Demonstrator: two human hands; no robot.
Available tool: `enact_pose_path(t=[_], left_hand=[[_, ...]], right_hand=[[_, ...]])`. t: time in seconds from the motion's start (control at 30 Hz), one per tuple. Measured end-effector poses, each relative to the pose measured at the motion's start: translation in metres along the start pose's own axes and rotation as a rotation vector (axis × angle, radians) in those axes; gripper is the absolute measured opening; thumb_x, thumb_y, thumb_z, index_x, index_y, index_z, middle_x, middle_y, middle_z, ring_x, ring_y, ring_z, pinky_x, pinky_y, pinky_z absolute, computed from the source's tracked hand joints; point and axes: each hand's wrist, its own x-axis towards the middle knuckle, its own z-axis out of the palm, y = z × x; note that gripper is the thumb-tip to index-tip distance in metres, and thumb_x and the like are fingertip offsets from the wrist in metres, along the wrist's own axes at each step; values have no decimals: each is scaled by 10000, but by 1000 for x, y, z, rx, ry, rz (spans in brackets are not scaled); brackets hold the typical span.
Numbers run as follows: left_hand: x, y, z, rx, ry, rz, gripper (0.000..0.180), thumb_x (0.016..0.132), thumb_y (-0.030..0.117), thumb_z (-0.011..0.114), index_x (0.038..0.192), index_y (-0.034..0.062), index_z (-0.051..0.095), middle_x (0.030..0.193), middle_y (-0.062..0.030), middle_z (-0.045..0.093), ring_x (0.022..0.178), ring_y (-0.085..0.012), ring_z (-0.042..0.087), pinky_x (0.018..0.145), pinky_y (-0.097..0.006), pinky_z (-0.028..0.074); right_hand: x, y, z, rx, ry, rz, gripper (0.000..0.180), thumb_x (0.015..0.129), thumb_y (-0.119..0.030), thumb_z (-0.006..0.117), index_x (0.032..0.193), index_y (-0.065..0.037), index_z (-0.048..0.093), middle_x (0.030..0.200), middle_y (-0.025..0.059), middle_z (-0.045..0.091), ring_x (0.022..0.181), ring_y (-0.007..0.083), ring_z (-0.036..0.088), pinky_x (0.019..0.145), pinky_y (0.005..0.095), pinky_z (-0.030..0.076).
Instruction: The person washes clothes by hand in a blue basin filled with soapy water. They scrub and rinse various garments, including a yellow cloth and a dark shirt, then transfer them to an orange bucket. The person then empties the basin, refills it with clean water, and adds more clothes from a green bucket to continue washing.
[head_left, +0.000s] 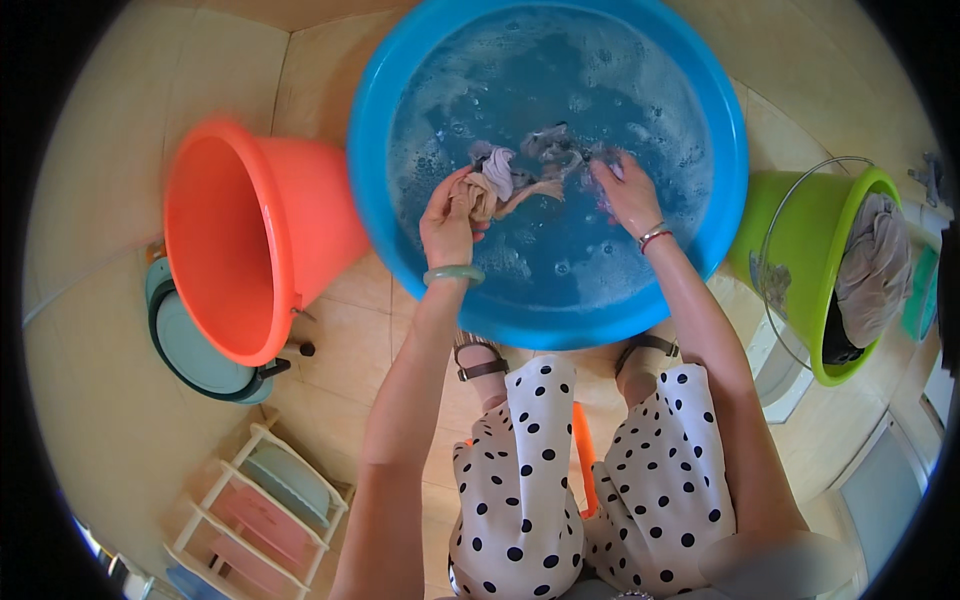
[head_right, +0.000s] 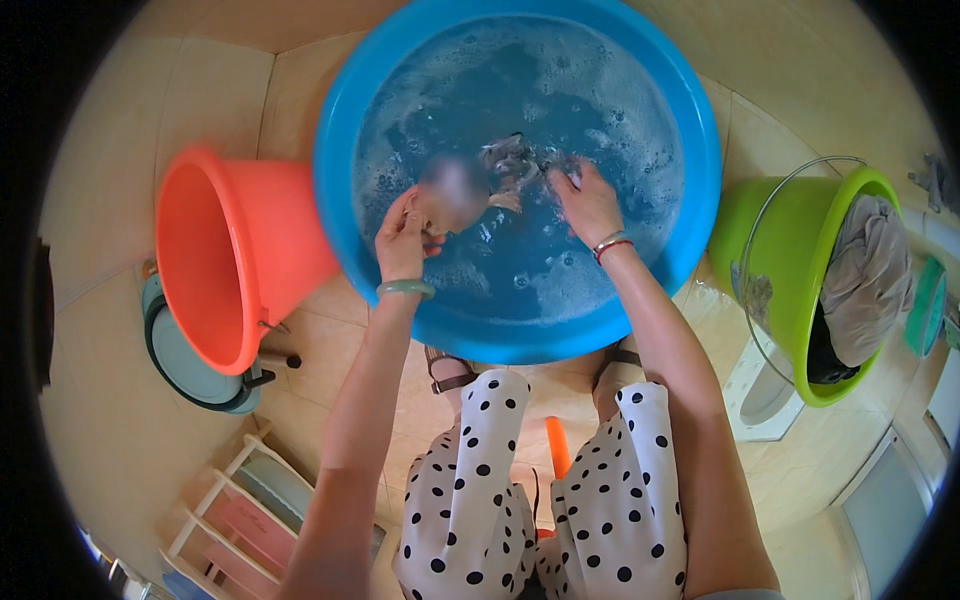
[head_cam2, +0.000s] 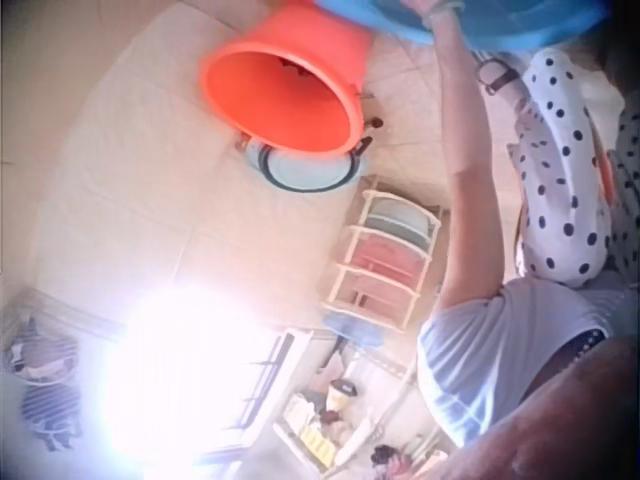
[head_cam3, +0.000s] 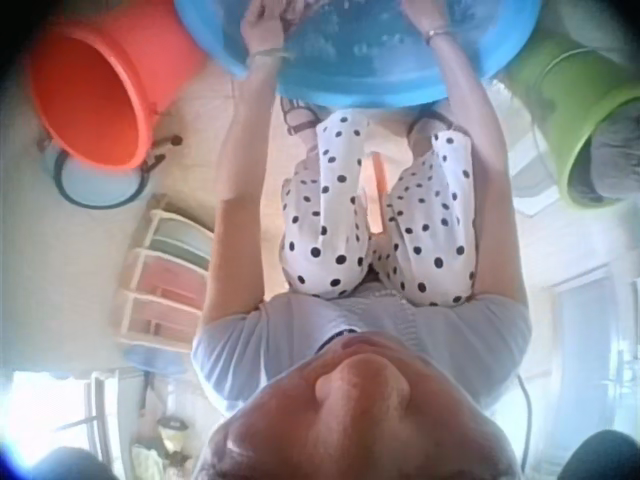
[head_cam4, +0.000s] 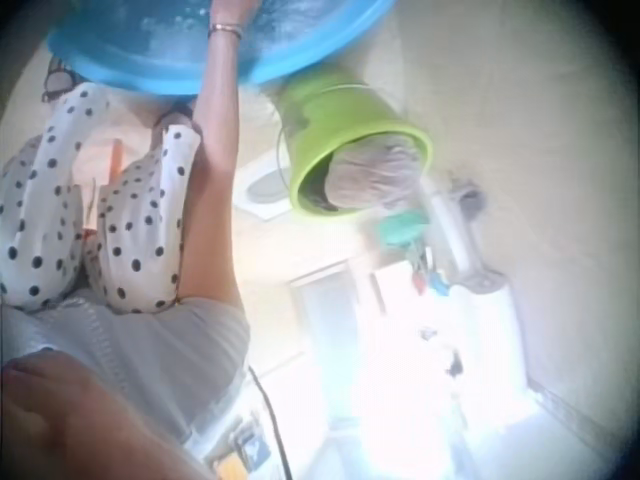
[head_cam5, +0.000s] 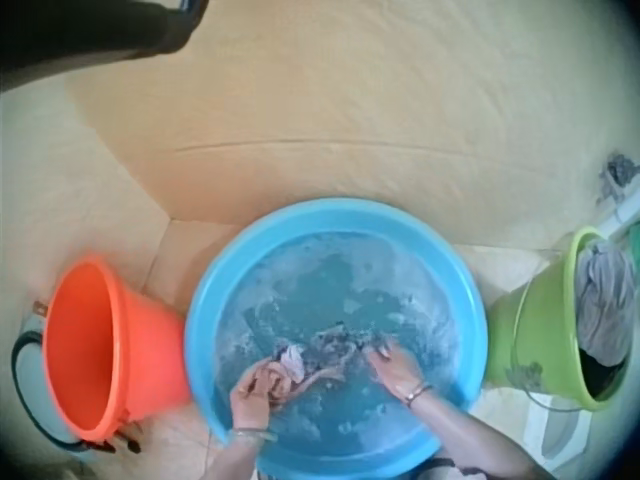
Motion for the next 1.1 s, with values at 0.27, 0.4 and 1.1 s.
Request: enact_pose_path(t=[0.27, 0.4, 1.1], left_hand=[[-35, 38, 8, -139, 116, 283, 255, 956, 140, 476, 1170, 54, 584, 1078, -50, 566, 919, -113, 538, 747, -250, 496], [-44, 46, -2, 290, 79, 430, 270, 948, 165, 517, 1171, 27, 579, 1143, -68, 538, 922, -123, 553, 720, -239, 490], [-95, 11, -1, -556, -724, -541, 230, 921, 219, 546, 1101, 76, 557, 1001, -88, 599, 901, -171, 588, 789, -320, 489]], right_hand=[[-49, -7, -51, 603, -293, -247, 430, 818, -2, 434, 1242, -16, 498, 1129, 132, 565, 1046, 196, 526, 871, 334, 451], [-66, -23, -51, 39, 31, -548, 389, 859, -11, 438, 1239, -45, 511, 1145, 160, 557, 1014, 239, 532, 871, 317, 424], [-110, -43, 4, 77, -140, -749, 121, 780, 63, 619, 888, 13, 598, 1028, 113, 564, 875, 165, 612, 695, 271, 526]])
